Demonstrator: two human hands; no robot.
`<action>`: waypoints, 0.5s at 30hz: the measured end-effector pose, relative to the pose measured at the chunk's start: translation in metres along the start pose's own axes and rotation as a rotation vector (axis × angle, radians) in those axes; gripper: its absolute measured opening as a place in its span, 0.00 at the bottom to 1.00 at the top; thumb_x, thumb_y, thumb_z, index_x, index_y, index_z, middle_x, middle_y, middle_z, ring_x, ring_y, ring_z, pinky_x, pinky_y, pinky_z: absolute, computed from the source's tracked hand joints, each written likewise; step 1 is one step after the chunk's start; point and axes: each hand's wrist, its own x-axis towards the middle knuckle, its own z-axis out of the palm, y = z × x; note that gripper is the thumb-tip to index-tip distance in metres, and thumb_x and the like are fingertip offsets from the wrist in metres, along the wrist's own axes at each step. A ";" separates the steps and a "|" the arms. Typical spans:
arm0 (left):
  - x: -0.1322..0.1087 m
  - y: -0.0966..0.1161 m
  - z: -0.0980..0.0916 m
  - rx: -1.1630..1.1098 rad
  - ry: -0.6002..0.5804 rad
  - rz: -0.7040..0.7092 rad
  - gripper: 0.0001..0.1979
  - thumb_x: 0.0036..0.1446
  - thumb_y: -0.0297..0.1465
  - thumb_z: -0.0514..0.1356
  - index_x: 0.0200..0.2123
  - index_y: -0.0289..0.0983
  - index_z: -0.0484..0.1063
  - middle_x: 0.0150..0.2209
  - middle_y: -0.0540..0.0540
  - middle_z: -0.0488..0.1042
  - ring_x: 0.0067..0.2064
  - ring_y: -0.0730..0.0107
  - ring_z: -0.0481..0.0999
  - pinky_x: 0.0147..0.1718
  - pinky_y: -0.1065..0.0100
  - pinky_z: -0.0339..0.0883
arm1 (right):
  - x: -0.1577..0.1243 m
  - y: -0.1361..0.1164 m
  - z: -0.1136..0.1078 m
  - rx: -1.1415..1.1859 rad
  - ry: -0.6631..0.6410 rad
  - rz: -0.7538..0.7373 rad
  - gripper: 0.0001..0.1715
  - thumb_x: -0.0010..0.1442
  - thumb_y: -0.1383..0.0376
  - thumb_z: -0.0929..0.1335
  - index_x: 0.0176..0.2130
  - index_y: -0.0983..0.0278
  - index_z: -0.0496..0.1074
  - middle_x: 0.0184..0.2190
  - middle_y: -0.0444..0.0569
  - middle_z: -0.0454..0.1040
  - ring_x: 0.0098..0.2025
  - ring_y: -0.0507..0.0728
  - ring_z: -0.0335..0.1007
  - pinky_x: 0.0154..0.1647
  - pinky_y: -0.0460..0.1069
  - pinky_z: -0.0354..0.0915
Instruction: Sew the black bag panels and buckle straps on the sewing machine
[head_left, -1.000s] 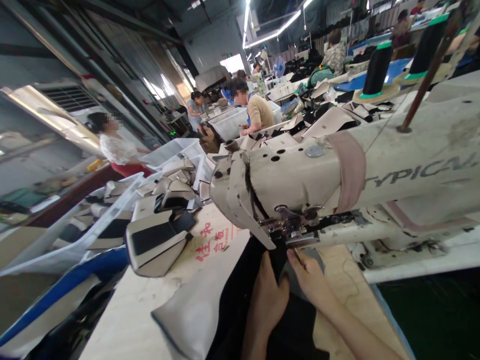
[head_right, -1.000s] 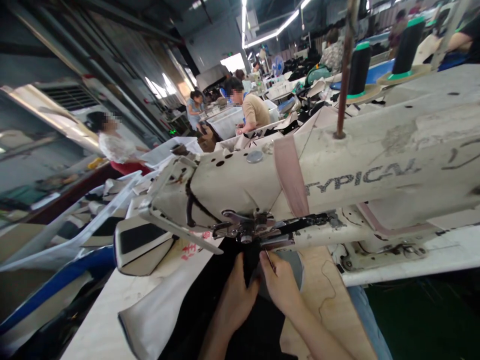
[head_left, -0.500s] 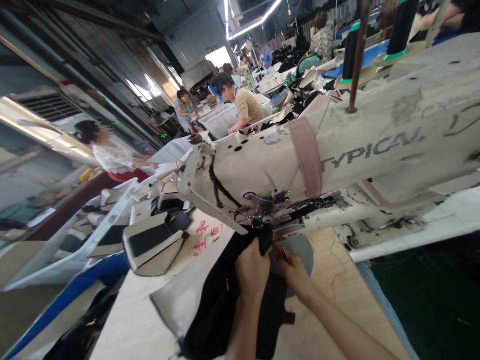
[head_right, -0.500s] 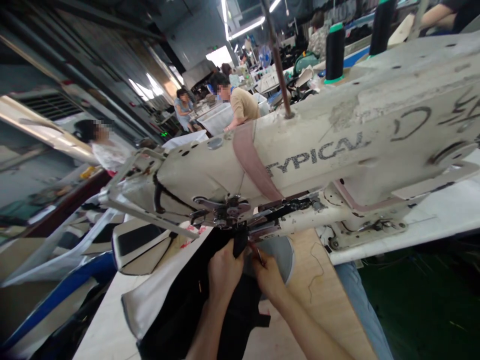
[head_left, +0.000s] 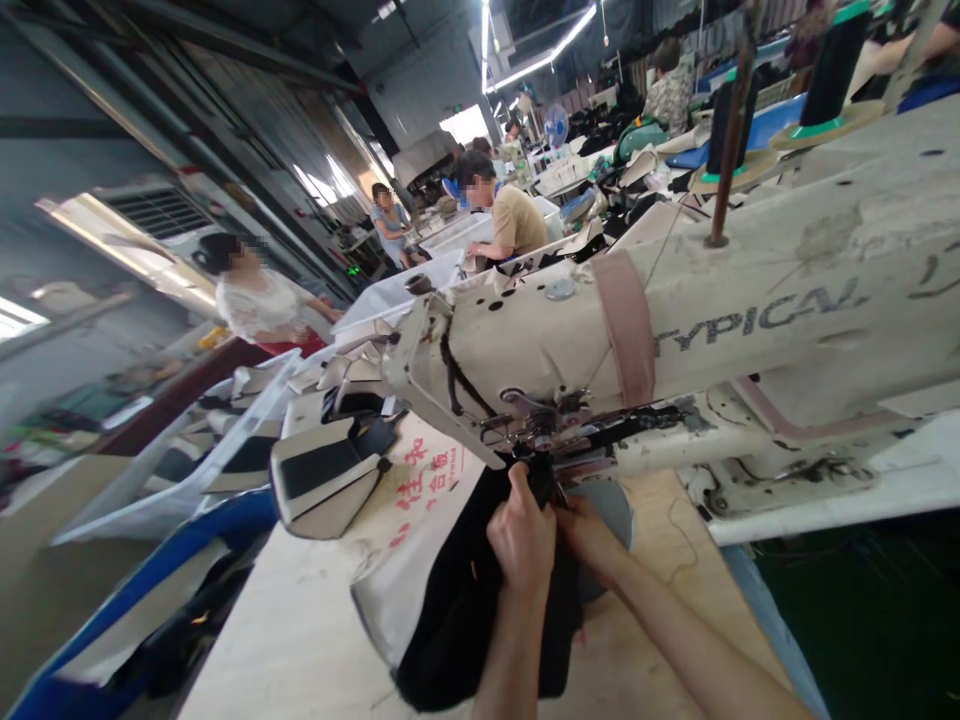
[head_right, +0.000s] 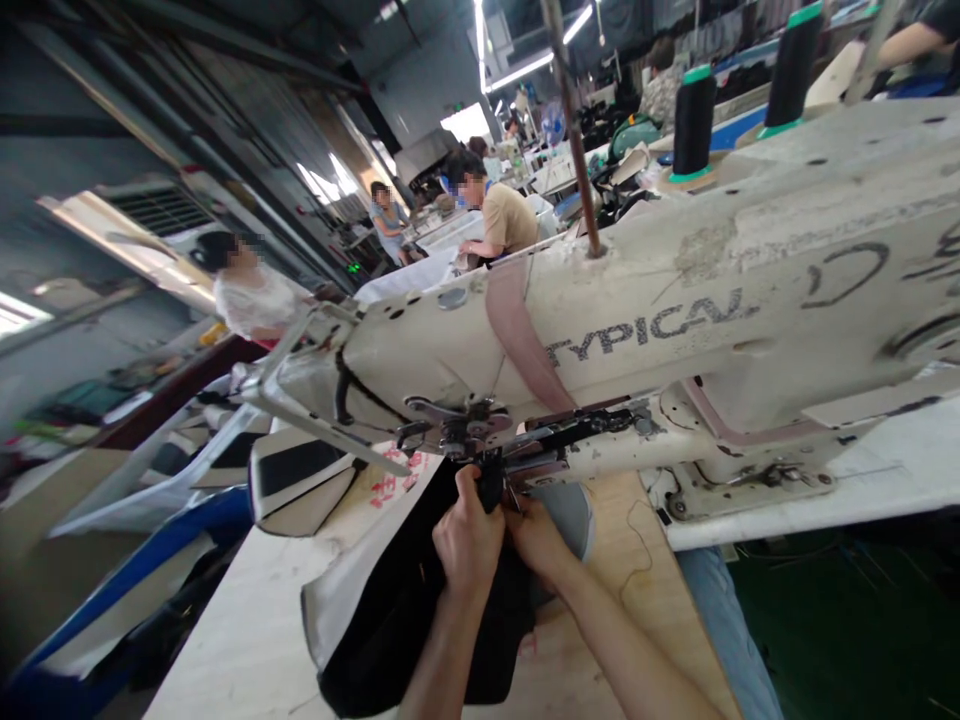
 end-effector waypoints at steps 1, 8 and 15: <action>0.001 0.000 0.002 -0.003 0.009 0.006 0.17 0.48 0.25 0.53 0.44 0.37 0.60 0.26 0.49 0.74 0.30 0.66 0.74 0.27 0.72 0.57 | -0.002 -0.005 -0.002 -0.027 -0.001 -0.017 0.15 0.51 0.60 0.62 0.35 0.64 0.72 0.24 0.43 0.71 0.29 0.53 0.65 0.32 0.46 0.61; -0.001 -0.004 0.012 -0.021 0.050 0.082 0.17 0.49 0.26 0.53 0.45 0.34 0.62 0.27 0.47 0.73 0.29 0.67 0.73 0.28 0.71 0.58 | -0.022 -0.028 0.000 -0.250 0.149 -0.084 0.20 0.54 0.53 0.61 0.36 0.65 0.71 0.31 0.48 0.72 0.35 0.56 0.66 0.38 0.48 0.61; -0.008 0.000 0.006 -0.127 0.087 0.051 0.16 0.51 0.28 0.53 0.45 0.32 0.62 0.27 0.46 0.73 0.30 0.66 0.73 0.29 0.70 0.60 | -0.024 -0.039 -0.015 -0.522 0.238 -0.007 0.29 0.57 0.47 0.55 0.22 0.63 0.67 0.17 0.45 0.66 0.22 0.54 0.63 0.24 0.47 0.58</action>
